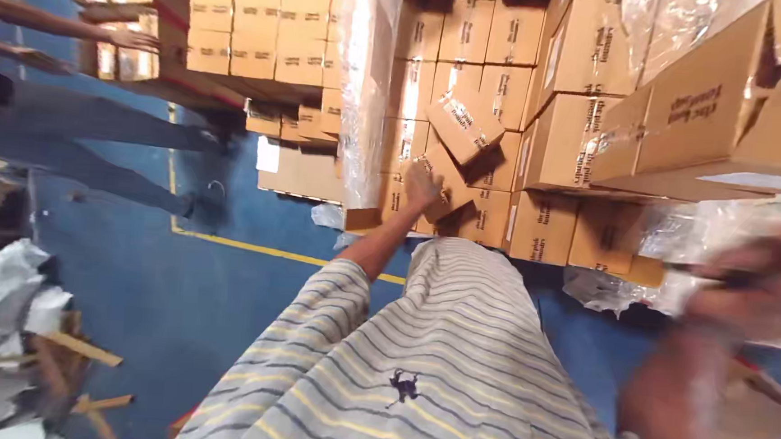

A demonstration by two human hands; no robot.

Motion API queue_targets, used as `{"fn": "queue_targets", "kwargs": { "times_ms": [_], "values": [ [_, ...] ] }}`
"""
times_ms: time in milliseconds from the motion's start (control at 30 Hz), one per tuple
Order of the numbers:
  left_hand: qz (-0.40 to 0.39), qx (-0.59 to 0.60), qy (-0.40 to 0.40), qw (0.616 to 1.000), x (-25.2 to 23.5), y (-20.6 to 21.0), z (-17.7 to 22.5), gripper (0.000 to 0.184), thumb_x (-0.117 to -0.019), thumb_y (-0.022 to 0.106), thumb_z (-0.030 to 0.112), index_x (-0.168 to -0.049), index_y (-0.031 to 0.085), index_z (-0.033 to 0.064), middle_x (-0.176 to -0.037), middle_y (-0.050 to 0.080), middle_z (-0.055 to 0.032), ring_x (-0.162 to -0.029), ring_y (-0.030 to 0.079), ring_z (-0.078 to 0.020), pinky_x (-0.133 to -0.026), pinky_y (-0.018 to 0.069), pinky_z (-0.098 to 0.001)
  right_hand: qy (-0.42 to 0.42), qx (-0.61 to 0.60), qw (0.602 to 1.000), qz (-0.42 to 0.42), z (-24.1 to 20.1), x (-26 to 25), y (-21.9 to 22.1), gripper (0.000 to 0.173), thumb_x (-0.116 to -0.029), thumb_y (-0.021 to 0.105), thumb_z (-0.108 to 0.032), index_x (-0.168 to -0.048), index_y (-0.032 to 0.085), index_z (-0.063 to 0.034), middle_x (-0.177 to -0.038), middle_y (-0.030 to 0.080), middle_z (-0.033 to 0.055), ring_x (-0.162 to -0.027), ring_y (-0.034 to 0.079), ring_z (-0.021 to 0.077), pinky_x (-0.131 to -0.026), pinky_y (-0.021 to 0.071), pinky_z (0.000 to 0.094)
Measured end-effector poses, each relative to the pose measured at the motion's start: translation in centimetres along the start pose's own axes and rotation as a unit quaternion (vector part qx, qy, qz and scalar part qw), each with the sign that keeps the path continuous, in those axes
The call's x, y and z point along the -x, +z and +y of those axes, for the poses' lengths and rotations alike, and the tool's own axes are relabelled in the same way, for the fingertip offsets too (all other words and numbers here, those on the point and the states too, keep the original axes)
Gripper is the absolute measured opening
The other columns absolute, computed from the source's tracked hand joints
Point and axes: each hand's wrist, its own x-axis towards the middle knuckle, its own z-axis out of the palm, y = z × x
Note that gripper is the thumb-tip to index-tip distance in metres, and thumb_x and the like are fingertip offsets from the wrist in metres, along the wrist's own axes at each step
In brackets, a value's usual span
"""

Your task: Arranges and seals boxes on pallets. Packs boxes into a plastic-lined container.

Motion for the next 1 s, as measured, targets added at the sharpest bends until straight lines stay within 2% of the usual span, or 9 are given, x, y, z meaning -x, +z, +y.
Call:
{"fn": "queue_targets", "kwargs": {
  "times_ms": [67, 133, 267, 400, 500, 600, 667, 767, 1000],
  "values": [
    [-0.011, -0.038, -0.076, 0.996, -3.1, -1.1, -3.7, 0.093, -0.0913, 0.068, 0.053, -0.16, 0.03, 0.004, -0.165, 0.018, -0.0309, -0.151, 0.022, -0.0497, -0.115, 0.0304, -0.0691, 0.078, 0.075, 0.973, -0.203, 1.5, 2.5, 10.3, 0.044, -0.105, 0.051, -0.039, -0.12, 0.069, -0.0024, -0.098, 0.072, 0.0087, -0.076, 0.065, 0.0141, -0.07, 0.0563, 0.0374],
    [-0.047, -0.028, -0.082, 0.995, -4.9, -1.5, -5.9, 0.099, -0.0889, 0.073, 0.053, -0.162, 0.025, 0.0059, -0.165, 0.018, -0.0304, -0.149, 0.028, -0.0493, -0.114, 0.0351, -0.0663, 0.212, 0.132, 0.911, -0.329, 6.2, 3.5, 19.4, 0.045, -0.1087, 0.047, -0.042, -0.127, 0.07, -0.0074, -0.108, 0.073, 0.015, -0.096, 0.071, 0.0276, -0.087, 0.0566, 0.0535],
    [-0.049, 0.058, -0.02, 0.997, -5.8, 0.0, -7.9, 0.09, -0.0891, 0.077, 0.037, -0.161, 0.028, 0.0113, -0.163, 0.019, -0.0323, -0.141, 0.042, -0.049, -0.109, 0.0458, -0.06, 0.335, 0.206, 0.856, -0.336, 13.7, 5.4, 30.3, 0.053, -0.1077, 0.047, -0.047, -0.146, 0.057, -0.0121, -0.128, 0.068, 0.0204, -0.117, 0.066, 0.0396, -0.099, 0.05, 0.0649],
    [-0.074, 0.035, 0.046, 0.996, -6.0, 0.0, -8.9, 0.08, -0.092, 0.074, 0.029, -0.16, 0.034, 0.0156, -0.167, 0.008, -0.0306, -0.143, 0.039, -0.0492, -0.108, 0.0476, -0.0589, 0.391, 0.206, 0.801, -0.404, 12.5, 7.6, 31.8, 0.05, -0.1056, 0.05, -0.049, -0.136, 0.065, -0.0124, -0.126, 0.069, 0.0193, -0.118, 0.065, 0.0377, -0.1, 0.0496, 0.0626],
    [-0.15, -0.05, 0.159, 0.975, -5.8, 0.1, -9.0, 0.069, -0.0966, 0.067, 0.03, -0.158, 0.038, 0.0189, -0.169, 0.01, -0.0251, -0.149, 0.032, -0.046, -0.111, 0.0448, -0.0598, 0.415, 0.164, 0.739, -0.505, 12.0, 10.4, 30.3, 0.057, -0.1076, 0.042, -0.055, -0.122, 0.07, -0.0084, -0.109, 0.072, 0.0122, -0.091, 0.067, 0.0238, -0.083, 0.0539, 0.0489],
    [-0.198, -0.091, 0.215, 0.952, -5.3, 0.5, -8.5, 0.064, -0.0992, 0.064, 0.034, -0.157, 0.04, 0.0197, -0.17, 0.014, -0.02, -0.15, 0.034, -0.0414, -0.112, 0.0449, -0.0556, 0.444, 0.207, 0.786, -0.377, 11.2, 10.1, 31.0, 0.055, -0.1112, 0.034, -0.046, -0.135, 0.059, -0.0032, -0.105, 0.071, 0.0203, -0.098, 0.07, 0.0352, -0.09, 0.0547, 0.0574],
    [-0.206, -0.095, 0.217, 0.949, -4.6, 0.8, -8.8, 0.061, -0.1004, 0.062, 0.033, -0.156, 0.041, 0.0191, -0.17, 0.015, -0.0183, -0.149, 0.035, -0.0403, -0.111, 0.0463, -0.0542, 0.399, 0.259, 0.811, -0.34, 10.4, 8.1, 32.0, 0.048, -0.1125, 0.034, -0.038, -0.145, 0.046, -0.0046, -0.115, 0.068, 0.0257, -0.104, 0.069, 0.0429, -0.087, 0.0548, 0.0637],
    [-0.206, -0.095, 0.221, 0.948, -5.3, 0.6, -8.6, 0.056, -0.1023, 0.058, 0.034, -0.154, 0.044, 0.0163, -0.168, 0.021, -0.0186, -0.145, 0.041, -0.0407, -0.106, 0.0495, -0.0544, 0.244, 0.357, 0.825, -0.364, 11.0, 3.4, 34.6, 0.038, -0.1087, 0.048, -0.029, -0.138, 0.061, -0.0082, -0.131, 0.065, 0.019, -0.118, 0.064, 0.0386, -0.096, 0.0507, 0.0621],
    [-0.245, -0.092, 0.157, 0.952, -7.7, -0.4, -5.7, 0.065, -0.09, 0.075, 0.047, -0.139, 0.056, 0.0087, -0.151, 0.046, -0.0222, -0.137, 0.048, -0.0424, -0.103, 0.0497, -0.0601, 0.12, 0.417, 0.751, -0.498, 13.4, -1.2, 39.3, 0.028, -0.1041, 0.057, -0.028, -0.128, 0.069, -0.0199, -0.123, 0.067, 0.0182, -0.121, 0.06, 0.0406, -0.106, 0.0377, 0.0665]
  ]
}}
